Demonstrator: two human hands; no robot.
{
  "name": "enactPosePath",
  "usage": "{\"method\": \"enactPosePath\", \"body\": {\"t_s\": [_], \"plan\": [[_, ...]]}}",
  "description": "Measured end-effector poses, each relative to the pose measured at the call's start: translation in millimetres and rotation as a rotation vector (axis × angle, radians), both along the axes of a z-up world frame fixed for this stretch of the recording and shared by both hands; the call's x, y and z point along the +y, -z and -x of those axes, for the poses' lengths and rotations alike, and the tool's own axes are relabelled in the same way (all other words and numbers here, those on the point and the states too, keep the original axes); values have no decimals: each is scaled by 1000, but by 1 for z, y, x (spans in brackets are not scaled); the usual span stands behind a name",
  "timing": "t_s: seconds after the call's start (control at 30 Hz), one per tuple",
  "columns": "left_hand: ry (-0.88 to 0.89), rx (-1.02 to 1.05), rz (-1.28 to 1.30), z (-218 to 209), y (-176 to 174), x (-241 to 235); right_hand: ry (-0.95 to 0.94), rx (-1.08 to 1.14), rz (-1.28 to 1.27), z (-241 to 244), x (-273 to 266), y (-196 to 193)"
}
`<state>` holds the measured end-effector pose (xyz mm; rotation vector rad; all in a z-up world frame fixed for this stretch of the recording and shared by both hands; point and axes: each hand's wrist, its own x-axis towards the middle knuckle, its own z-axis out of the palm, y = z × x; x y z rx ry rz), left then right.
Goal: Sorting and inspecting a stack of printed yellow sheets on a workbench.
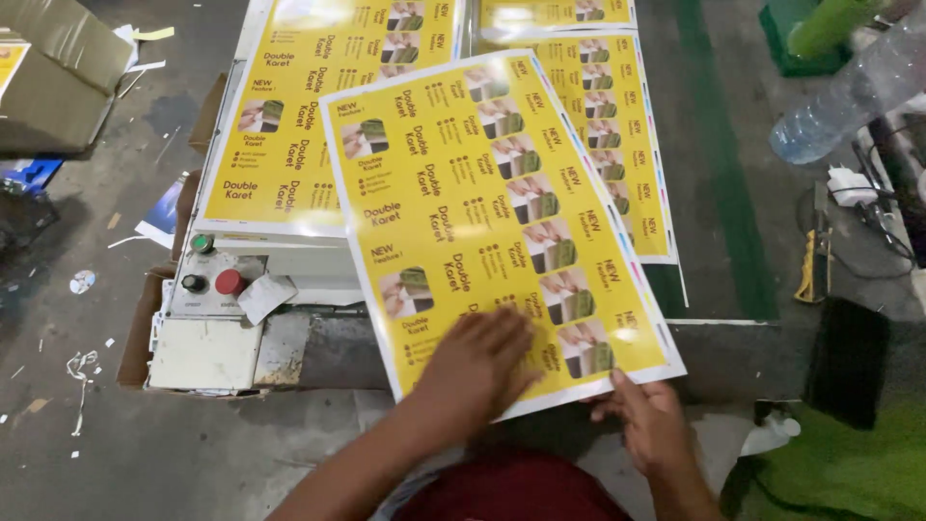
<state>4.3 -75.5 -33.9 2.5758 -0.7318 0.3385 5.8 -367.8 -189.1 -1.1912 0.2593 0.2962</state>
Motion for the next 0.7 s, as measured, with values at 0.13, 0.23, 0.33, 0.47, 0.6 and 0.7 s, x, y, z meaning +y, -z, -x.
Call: {"method": "enactPosePath", "body": {"t_s": [0.13,0.23,0.33,0.47,0.6,0.7], "plan": [[-387,-206,-117,-42,7,78,153,45,49,14,-34,3],[-514,-336,-125,-64,25,127,228,82,130,22,-67,29],[-596,-119,-282,-74,57,152,182,76,232,32,-80,-1],[-647,-137,-374,-61,52,137,183,65,295,36,-105,27],[-563,-392,-310,-55,43,136,-131,9,276,-21,-59,9],[-645,-441,-167,-58,54,141,-393,-47,261,-56,0,11]]}}
